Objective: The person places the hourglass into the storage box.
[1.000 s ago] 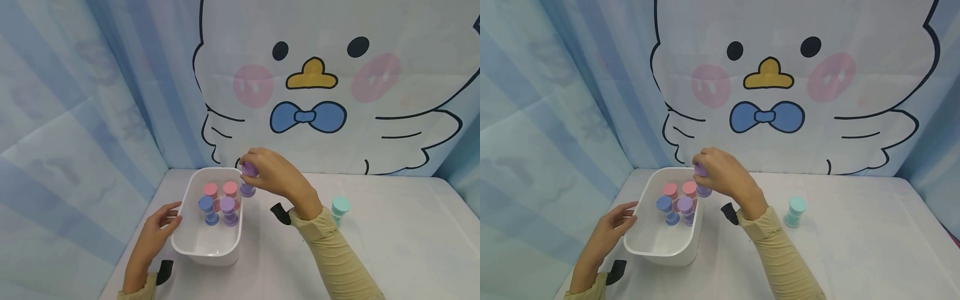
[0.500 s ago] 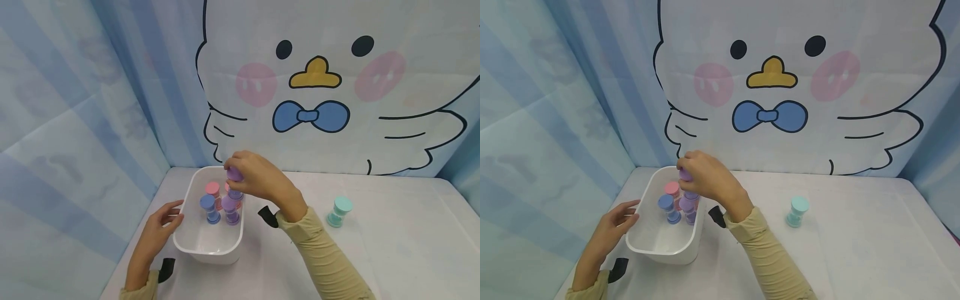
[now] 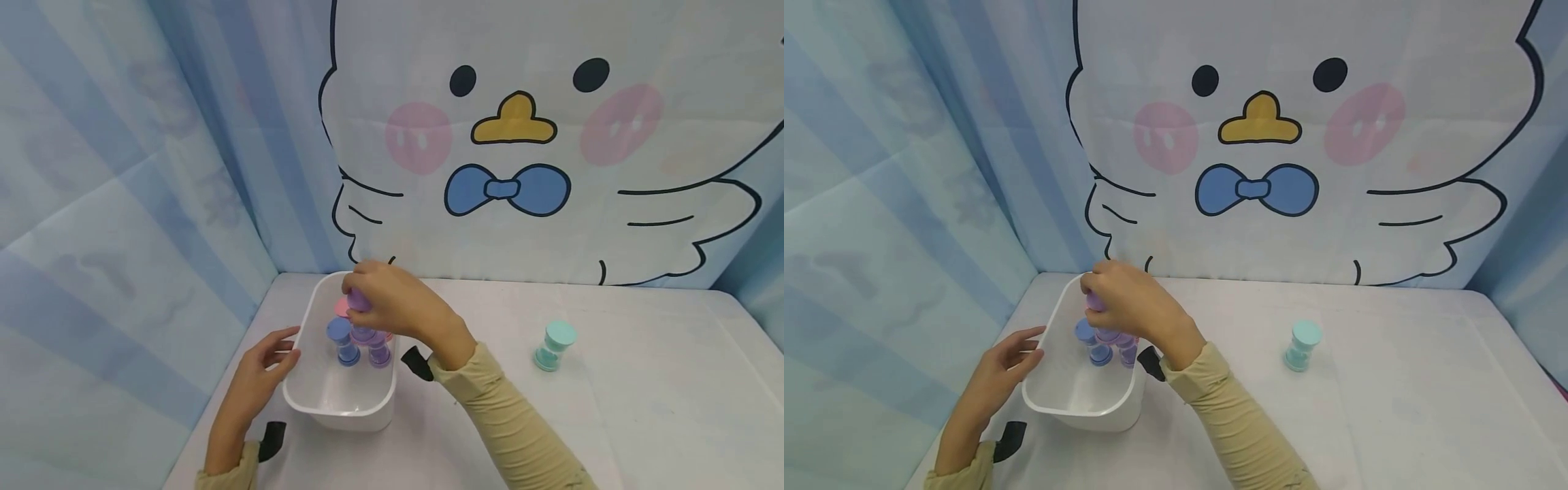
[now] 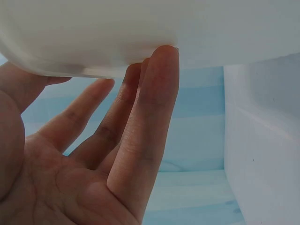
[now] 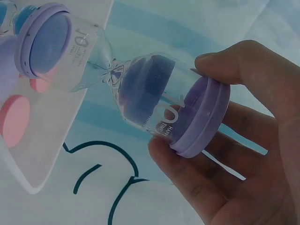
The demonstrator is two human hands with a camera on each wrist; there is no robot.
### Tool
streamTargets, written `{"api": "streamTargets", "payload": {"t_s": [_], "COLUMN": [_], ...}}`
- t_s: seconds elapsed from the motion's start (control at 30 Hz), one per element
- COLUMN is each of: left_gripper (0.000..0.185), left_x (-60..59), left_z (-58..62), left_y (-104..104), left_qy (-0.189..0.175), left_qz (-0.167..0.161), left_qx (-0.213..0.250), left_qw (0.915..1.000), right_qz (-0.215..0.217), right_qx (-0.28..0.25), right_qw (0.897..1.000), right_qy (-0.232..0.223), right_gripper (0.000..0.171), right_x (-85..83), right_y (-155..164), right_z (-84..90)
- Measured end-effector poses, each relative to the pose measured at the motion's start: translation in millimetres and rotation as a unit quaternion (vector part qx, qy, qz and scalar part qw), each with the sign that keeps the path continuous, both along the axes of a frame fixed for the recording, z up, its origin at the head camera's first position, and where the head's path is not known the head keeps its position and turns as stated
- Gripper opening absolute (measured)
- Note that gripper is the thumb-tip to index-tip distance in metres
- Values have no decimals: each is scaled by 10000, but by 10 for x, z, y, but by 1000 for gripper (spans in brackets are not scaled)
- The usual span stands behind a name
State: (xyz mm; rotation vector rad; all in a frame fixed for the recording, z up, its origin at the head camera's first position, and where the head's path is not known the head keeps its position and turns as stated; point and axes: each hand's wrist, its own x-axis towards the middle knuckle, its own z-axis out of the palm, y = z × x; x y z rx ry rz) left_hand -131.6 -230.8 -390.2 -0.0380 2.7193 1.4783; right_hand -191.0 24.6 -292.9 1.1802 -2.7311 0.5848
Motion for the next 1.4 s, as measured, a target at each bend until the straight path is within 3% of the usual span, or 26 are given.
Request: {"api": "streamTargets", "payload": {"t_s": [0.4,0.77,1.4], "left_gripper": [45,46,47], "left_x": [3,9,10], "left_z": [-17,-10,2], "left_y": [2,0,-1], "left_qy": [210,213,70], "left_qz": [-74,-104,-60], "left_qx": [23,-14,-53], "left_qw": [9997,9997,9999], "right_qz": [221,411,388], "right_qx": [382,479,770], "right_qw": [9990,9979,9962], "right_qy": [73,168,-89], "right_gripper": [22,22,23], "right_x": [31,29,29], "right_y": [-174,-306,-508], "right_z": [-80,-159,-302]}}
